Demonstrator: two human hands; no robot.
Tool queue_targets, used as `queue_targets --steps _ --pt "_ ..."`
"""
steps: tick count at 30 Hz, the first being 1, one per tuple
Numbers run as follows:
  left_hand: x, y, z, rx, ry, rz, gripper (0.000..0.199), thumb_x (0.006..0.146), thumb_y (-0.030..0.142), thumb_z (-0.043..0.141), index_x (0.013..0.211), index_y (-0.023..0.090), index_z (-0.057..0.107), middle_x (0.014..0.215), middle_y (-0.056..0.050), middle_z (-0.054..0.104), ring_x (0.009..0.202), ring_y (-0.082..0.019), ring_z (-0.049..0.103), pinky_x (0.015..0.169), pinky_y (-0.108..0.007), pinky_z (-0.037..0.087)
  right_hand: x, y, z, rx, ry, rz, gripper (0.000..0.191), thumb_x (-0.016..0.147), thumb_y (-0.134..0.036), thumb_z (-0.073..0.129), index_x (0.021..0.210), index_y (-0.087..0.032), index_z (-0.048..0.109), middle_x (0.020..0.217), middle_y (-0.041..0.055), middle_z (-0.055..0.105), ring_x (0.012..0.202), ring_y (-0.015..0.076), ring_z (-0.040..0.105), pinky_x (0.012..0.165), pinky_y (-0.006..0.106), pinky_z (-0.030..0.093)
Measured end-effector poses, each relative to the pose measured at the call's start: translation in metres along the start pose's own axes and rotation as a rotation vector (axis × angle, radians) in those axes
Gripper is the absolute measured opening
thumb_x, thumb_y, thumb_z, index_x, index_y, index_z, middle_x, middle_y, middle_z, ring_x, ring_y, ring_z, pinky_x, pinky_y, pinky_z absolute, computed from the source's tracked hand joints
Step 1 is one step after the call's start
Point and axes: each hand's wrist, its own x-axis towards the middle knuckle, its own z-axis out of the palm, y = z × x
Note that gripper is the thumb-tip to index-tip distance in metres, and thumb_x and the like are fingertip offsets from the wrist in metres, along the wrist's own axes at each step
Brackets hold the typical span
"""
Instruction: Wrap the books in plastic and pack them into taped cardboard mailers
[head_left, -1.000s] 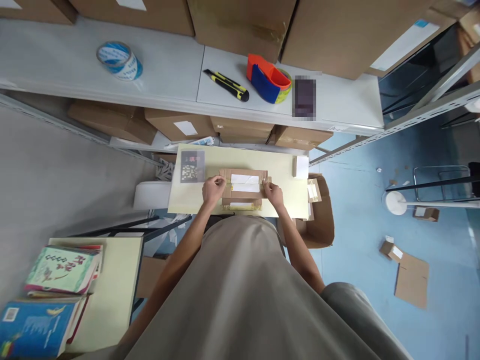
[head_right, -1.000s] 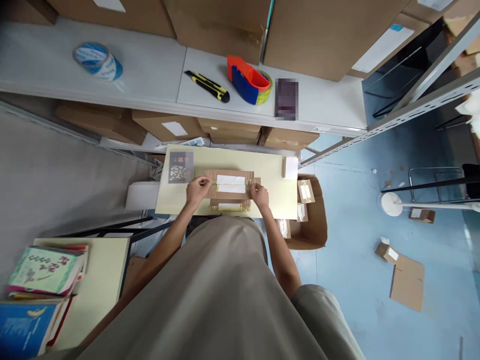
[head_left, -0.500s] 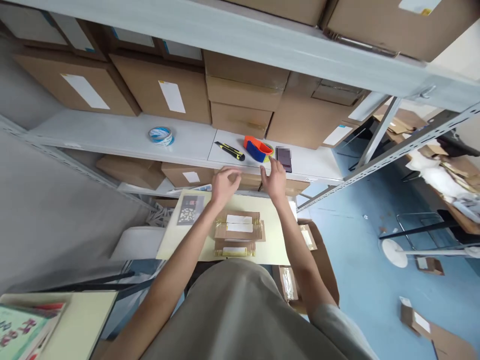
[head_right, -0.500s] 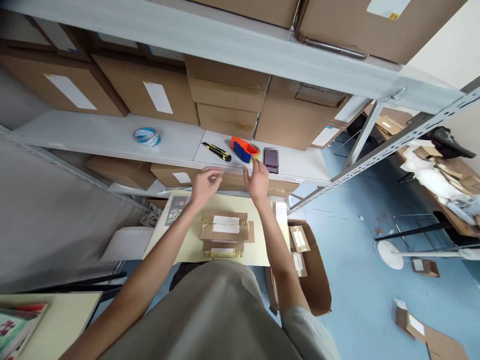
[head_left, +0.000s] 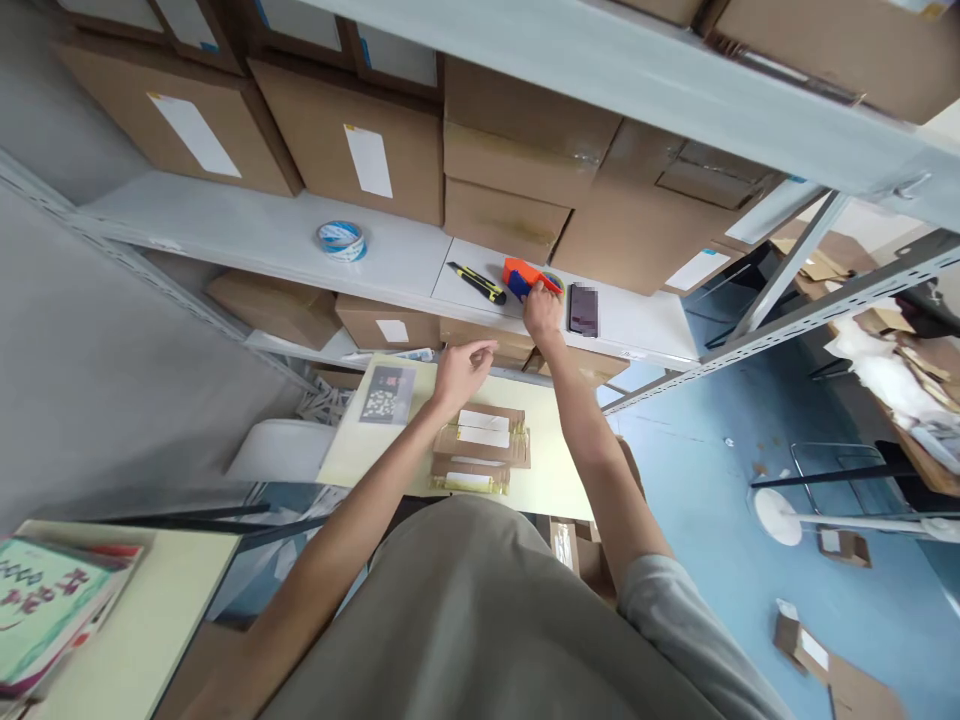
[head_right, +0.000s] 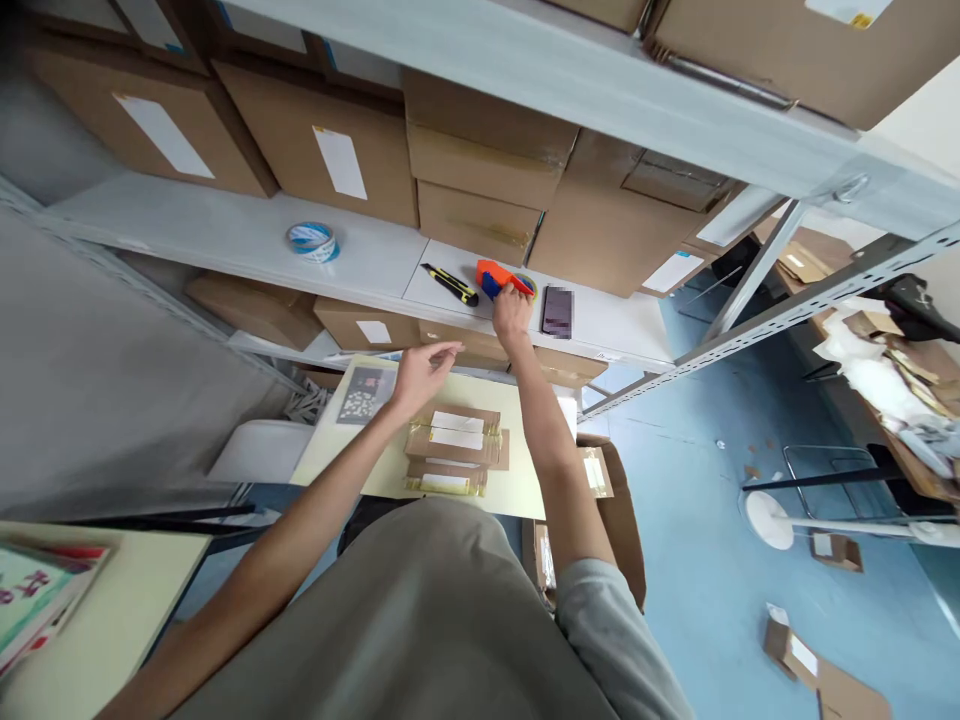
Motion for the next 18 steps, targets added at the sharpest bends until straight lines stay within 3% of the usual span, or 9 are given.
queue_targets --steps 3,5,9,13,15,18 --pt "-0.034 -0.020 -0.014 -0.087 -0.016 -0.092 0.029 0.101 0.034 0.062 0.117 0.022 0.082 0.112 -0.008 0.085 0.111 -0.030 0.081 0.108 -0.049 0.062 -0.029 0.015 -0.006 0.166 0.053 0.045 0.056 0.108 -0.055 0.051 0.134 -0.006 0.058 0.113 0.0276 0.074 0.126 0.0448 0.067 0.115 0.063 0.046" --pt "-0.063 -0.031 -0.022 -0.161 -0.045 -0.169 0.033 0.102 0.039 0.060 0.120 0.020 0.081 0.113 -0.010 0.084 0.112 -0.030 0.080 0.108 -0.048 0.062 -0.069 0.023 -0.010 0.302 0.039 0.088 0.062 0.104 -0.067 0.054 0.134 -0.012 0.057 0.115 0.0231 0.073 0.125 0.0438 0.068 0.111 0.062 0.051" --pt "-0.119 -0.044 -0.027 -0.280 -0.080 -0.297 0.040 0.104 0.039 0.052 0.129 0.018 0.075 0.124 -0.013 0.081 0.111 -0.027 0.080 0.102 -0.045 0.065 -0.179 0.022 -0.002 0.705 -0.181 0.189 0.065 0.098 -0.080 0.054 0.129 -0.022 0.056 0.118 0.0151 0.075 0.122 0.0351 0.072 0.104 0.051 0.060" --pt "-0.157 -0.049 -0.020 -0.215 -0.075 -0.365 0.035 0.100 0.041 0.064 0.127 0.021 0.074 0.123 -0.011 0.080 0.109 -0.025 0.079 0.103 -0.041 0.064 -0.277 0.008 0.022 0.932 -0.387 0.353 0.071 0.091 -0.086 0.058 0.126 -0.023 0.060 0.123 0.0129 0.077 0.126 0.0326 0.070 0.106 0.046 0.061" --pt "-0.167 -0.050 -0.017 -0.183 -0.070 -0.362 0.034 0.097 0.045 0.073 0.123 0.022 0.075 0.120 -0.010 0.080 0.107 -0.025 0.078 0.101 -0.039 0.064 -0.307 0.001 0.031 0.988 -0.430 0.411 0.074 0.091 -0.085 0.059 0.129 -0.023 0.061 0.127 0.0131 0.077 0.130 0.0326 0.068 0.108 0.046 0.060" --pt "-0.174 -0.049 -0.017 -0.160 -0.052 -0.301 0.032 0.096 0.048 0.077 0.115 0.022 0.077 0.117 -0.009 0.078 0.104 -0.023 0.077 0.096 -0.037 0.065 -0.328 -0.005 0.036 1.059 -0.457 0.432 0.072 0.093 -0.081 0.062 0.136 -0.024 0.060 0.133 0.0120 0.075 0.133 0.0310 0.066 0.112 0.046 0.058"
